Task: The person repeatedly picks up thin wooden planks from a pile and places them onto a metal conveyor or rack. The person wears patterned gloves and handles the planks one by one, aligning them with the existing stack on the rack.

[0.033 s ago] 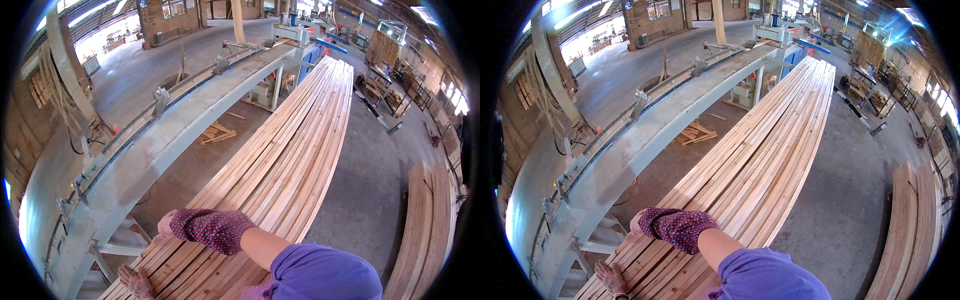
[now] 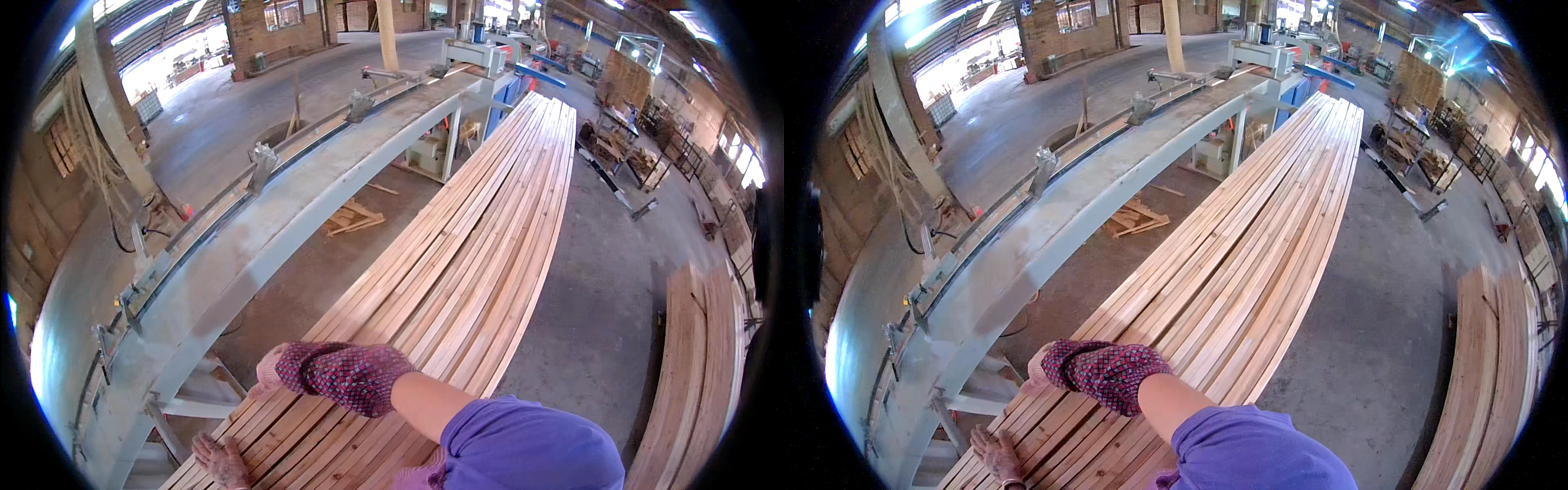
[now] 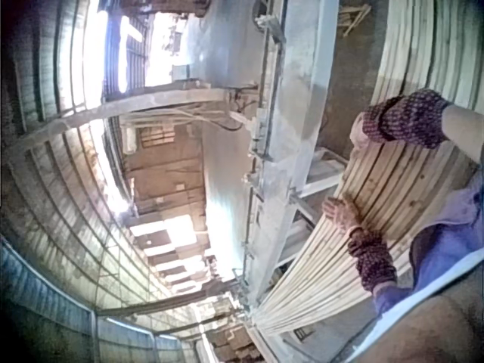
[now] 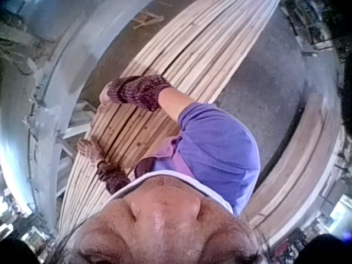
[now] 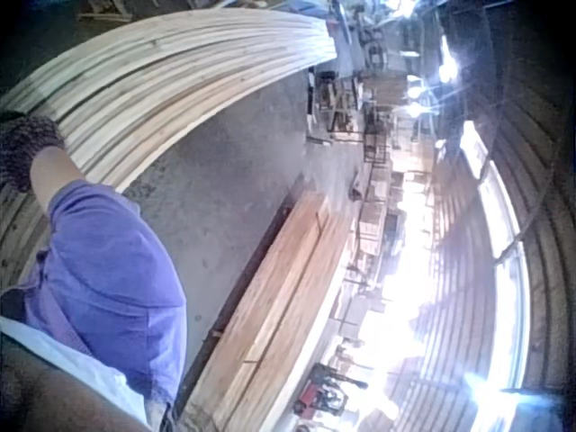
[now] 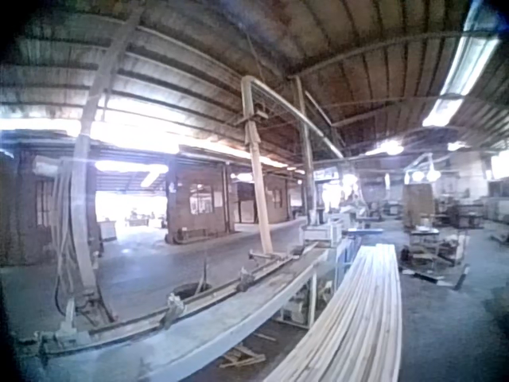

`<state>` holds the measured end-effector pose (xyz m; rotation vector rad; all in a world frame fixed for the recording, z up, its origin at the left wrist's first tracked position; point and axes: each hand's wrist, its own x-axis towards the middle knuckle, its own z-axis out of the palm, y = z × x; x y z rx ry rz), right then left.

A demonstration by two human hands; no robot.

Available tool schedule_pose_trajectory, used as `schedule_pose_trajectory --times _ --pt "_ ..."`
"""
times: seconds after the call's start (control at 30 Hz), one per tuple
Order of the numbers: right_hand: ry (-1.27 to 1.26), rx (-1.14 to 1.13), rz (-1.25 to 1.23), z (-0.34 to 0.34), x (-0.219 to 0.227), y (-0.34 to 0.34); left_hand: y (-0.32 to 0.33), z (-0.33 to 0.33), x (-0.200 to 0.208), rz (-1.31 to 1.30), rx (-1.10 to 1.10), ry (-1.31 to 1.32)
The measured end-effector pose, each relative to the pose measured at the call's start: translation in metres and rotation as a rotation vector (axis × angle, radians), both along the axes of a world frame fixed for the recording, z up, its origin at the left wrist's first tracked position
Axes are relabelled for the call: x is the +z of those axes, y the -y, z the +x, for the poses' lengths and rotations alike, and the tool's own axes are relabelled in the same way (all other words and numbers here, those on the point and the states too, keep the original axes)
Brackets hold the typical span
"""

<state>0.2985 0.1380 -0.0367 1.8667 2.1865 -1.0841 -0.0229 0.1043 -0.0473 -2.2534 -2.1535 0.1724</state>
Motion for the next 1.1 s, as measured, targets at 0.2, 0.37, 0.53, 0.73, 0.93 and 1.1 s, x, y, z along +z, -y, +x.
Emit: schedule_pose_trajectory --times 0.2,0.37,0.53,0.73,0.93,1.1 --pt "0.05 -0.029 -0.038 -0.005 0.008 -0.003 -0.009 -0.019 -0.02 0.121 -0.158 -0.118" --pt "0.001 -0.031 -0.057 -0.002 0.016 0.002 -0.007 -0.021 -0.021 0.069 -0.09 -0.11" --pt "-0.003 -0.043 -0.051 -0.003 0.012 0.002 0.0 0.003 0.002 -0.009 0.052 0.019" --pt "-0.012 -0.04 -0.051 -0.016 0.016 0.003 0.0 -0.012 -0.001 -0.006 0.065 0.021" --pt "0.095 -0.067 -0.084 -0.009 0.015 0.003 -0.002 0.007 -0.005 0.03 -0.012 0.07" --pt "0.052 -0.083 -0.011 -0.002 0.016 0.006 -0.003 -0.002 -0.018 0.156 -0.043 0.159"
